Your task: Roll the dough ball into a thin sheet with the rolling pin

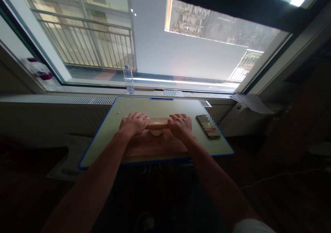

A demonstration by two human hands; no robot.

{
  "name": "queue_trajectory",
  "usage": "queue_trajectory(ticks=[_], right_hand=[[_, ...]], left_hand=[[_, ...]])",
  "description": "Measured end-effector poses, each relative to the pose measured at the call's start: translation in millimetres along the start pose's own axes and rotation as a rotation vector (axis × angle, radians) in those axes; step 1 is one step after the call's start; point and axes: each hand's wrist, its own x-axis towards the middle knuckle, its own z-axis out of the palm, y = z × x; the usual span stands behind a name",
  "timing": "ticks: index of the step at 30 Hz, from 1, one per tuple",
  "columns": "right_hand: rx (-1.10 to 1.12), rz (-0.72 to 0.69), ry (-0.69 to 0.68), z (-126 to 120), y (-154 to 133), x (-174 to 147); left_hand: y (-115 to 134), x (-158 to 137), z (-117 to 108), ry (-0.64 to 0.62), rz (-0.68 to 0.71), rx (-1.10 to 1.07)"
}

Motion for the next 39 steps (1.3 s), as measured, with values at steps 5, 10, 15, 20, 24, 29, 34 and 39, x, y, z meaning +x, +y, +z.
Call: queue_trajectory(ticks=[5, 10, 15, 20, 24, 29, 34, 39], right_hand=[[0.068, -0.005, 0.090, 7, -1, -18], [0.127, 0.003, 0.118, 11, 0, -27], [0.154, 0.018, 0.134, 15, 1, -35], [0.180, 0.018, 0.133, 20, 4, -49], [0.198, 0.006, 0.144, 20, 5, -55], [0.140, 0.022, 0.142, 7, 4, -45], [0.073, 0.034, 0.107, -7, 3, -16], [0.011, 0.019, -0.119, -9, 6, 12]], left_hand=[[6, -23, 5, 0.118, 0.015, 0.028], [10, -37, 7, 0.174, 0.009, 0.035], [13, -50, 8, 0.249, 0.023, 0.051], [17, -60, 9, 0.334, 0.015, 0.041], [18, -59, 11, 0.371, 0.006, 0.037], [23, -52, 2, 0.369, -0.004, -0.029], [27, -29, -15, 0.287, -0.112, -0.022], [21, -5, -10, 0.080, -0.119, -0.002]])
